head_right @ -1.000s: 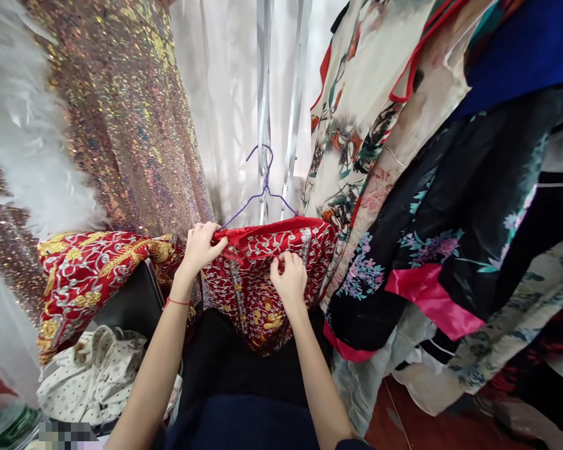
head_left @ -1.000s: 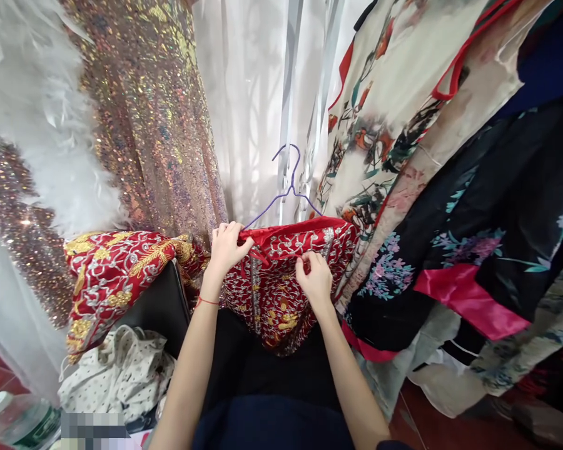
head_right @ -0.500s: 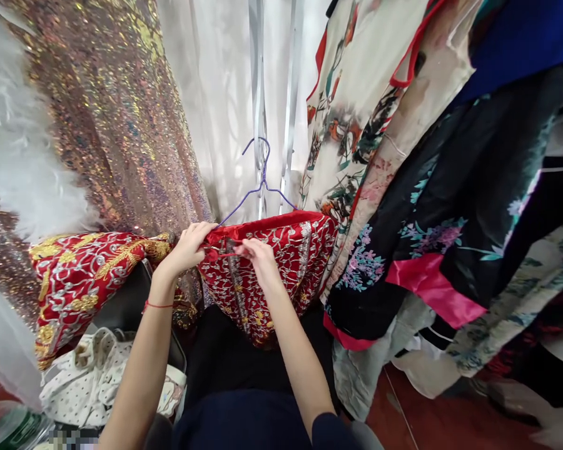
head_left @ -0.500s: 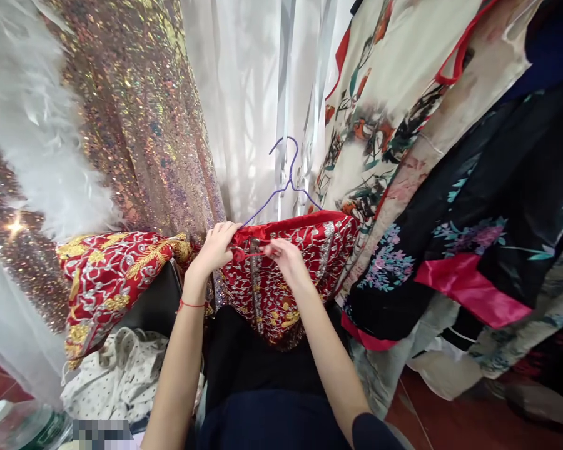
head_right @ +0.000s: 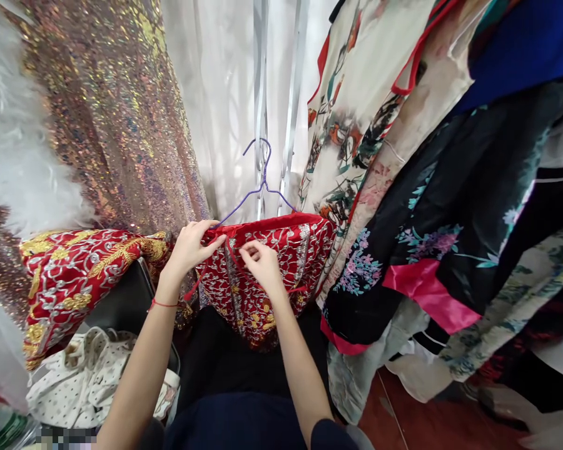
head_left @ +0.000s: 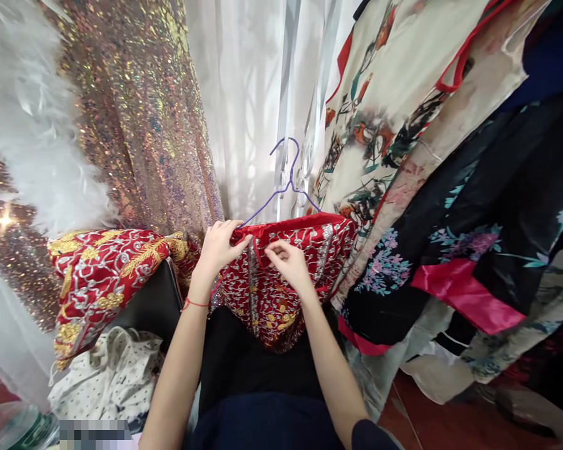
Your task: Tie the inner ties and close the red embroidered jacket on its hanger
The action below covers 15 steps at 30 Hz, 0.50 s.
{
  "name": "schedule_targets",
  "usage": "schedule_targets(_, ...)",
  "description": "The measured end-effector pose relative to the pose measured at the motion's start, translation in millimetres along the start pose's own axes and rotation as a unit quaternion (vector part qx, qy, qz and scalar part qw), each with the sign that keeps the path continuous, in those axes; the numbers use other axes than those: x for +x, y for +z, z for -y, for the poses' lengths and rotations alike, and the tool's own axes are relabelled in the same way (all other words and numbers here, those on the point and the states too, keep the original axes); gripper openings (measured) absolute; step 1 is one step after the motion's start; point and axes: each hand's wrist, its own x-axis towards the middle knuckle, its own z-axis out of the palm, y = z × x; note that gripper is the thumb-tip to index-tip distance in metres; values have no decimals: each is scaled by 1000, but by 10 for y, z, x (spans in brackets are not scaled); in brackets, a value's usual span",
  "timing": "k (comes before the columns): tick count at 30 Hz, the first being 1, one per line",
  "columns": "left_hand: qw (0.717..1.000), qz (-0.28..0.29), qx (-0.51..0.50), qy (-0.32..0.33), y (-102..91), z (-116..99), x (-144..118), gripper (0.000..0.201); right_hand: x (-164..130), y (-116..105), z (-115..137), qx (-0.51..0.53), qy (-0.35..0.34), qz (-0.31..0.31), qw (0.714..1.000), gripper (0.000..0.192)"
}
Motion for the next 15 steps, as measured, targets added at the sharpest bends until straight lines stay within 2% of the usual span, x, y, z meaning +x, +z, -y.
schedule_targets(3, 1000, -5, -7, 22, -56, -28, 8, 43, 78, 482, 77, -21, -3, -38, 999, 12)
schedule_targets(6, 1000, 1, -2, 22, -110, -69, 25, 41, 112, 716, 163, -86, 13, -94, 992, 9)
schedule_targets(11, 995, -13, 96, -20, -44, -156, 94, 39, 99, 750, 279, -188, 42, -116, 974, 11)
schedule_targets(15, 995, -16, 92, -36, 45, -145, 164, 35, 135, 705, 349, -193, 51, -100, 975, 12)
